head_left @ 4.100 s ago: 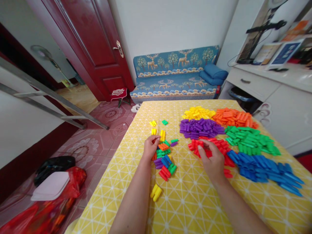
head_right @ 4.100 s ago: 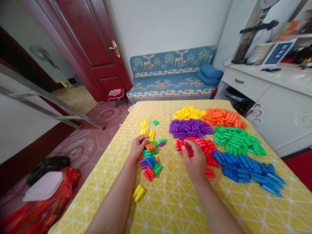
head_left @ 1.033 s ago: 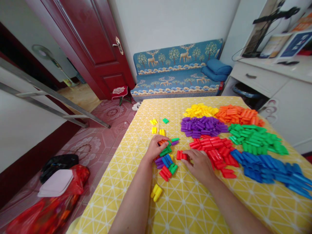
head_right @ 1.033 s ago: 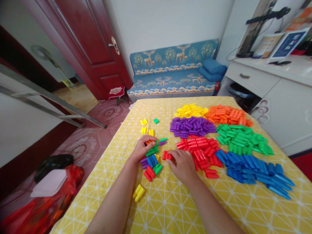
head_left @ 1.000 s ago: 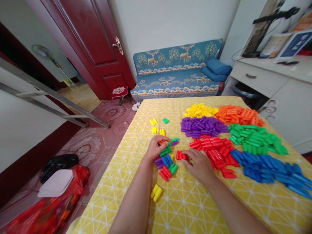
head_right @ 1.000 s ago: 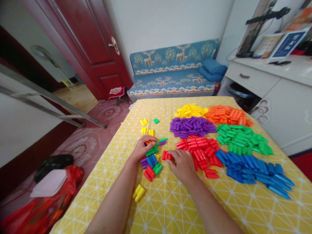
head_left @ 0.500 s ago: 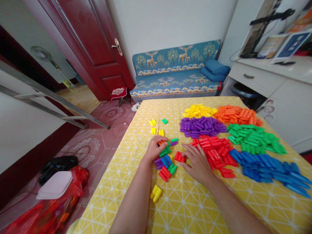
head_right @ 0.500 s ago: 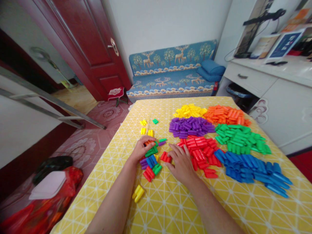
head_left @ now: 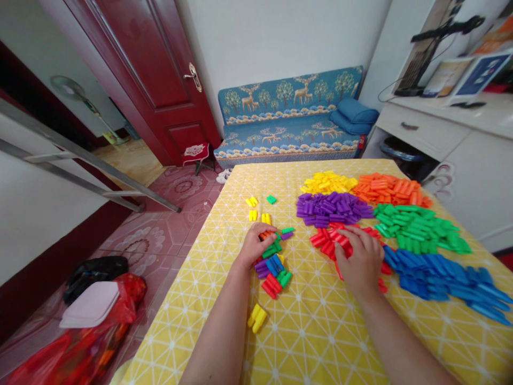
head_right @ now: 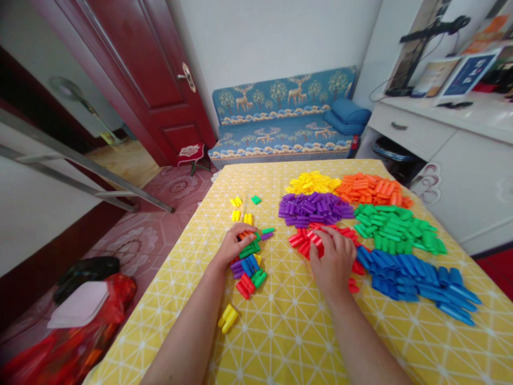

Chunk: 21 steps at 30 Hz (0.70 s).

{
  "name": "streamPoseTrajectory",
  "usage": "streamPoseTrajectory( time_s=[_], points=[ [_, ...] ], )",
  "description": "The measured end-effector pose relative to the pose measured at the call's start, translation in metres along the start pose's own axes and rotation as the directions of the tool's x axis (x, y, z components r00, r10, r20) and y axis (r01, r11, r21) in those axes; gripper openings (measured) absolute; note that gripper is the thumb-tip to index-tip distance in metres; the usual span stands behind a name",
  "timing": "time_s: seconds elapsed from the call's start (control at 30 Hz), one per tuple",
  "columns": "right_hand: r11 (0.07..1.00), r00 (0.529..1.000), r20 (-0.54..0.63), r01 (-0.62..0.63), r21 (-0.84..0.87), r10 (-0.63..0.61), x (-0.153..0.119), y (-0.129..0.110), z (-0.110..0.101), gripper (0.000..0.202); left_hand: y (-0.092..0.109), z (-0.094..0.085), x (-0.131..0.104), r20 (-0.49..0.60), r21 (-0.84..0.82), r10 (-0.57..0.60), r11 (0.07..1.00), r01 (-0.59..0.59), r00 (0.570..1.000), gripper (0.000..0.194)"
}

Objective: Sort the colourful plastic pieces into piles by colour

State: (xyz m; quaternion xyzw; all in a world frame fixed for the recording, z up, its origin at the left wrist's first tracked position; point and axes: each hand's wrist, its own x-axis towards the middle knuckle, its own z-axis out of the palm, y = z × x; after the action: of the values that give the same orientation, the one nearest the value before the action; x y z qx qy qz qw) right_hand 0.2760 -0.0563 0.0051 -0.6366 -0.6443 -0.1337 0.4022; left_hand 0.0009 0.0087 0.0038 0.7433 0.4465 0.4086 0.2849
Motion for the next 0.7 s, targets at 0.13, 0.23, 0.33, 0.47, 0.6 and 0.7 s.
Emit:
streamPoseTrajectory(
  time_s=[0.13,0.23,0.33,0.47,0.6,0.7],
  points=[
    [0.999,0.998,0.051,-0.037,-0.025,0.038,-0.001,0.005,0.003,0.023,0.001,0.000,0.000,-0.008,0.002,0.000,1.000,0.000,1.000,0.018],
    [1.000,0.999,0.036,-0.020,-0.002,0.020,-0.001,0.001,0.000,0.023,0.001,0.000,-0.001,-0.023,0.004,0.006,1.000,-0.005,1.000,0.017],
    [0.996,1.000,-0.003,0.009,0.087,-0.009,-0.001,-0.010,-0.003,0.024,0.000,0.001,-0.001,-0.067,0.010,0.030,1.000,-0.029,0.997,0.014],
    [0.943,0.988,0.116,0.057,0.328,-0.100,-0.010,-0.041,0.004,0.028,0.000,0.003,0.000,-0.151,0.064,0.081,0.995,-0.072,0.985,0.010],
    [0.854,0.924,0.337,-0.024,0.520,-0.179,-0.019,-0.076,0.026,0.045,0.000,0.001,0.001,-0.222,0.098,0.110,0.991,-0.090,0.969,0.009],
    [0.809,0.901,0.410,-0.134,0.573,-0.141,-0.021,-0.088,0.043,0.058,0.004,-0.001,0.002,-0.213,0.113,0.155,0.985,-0.134,0.965,0.012]
  ],
)
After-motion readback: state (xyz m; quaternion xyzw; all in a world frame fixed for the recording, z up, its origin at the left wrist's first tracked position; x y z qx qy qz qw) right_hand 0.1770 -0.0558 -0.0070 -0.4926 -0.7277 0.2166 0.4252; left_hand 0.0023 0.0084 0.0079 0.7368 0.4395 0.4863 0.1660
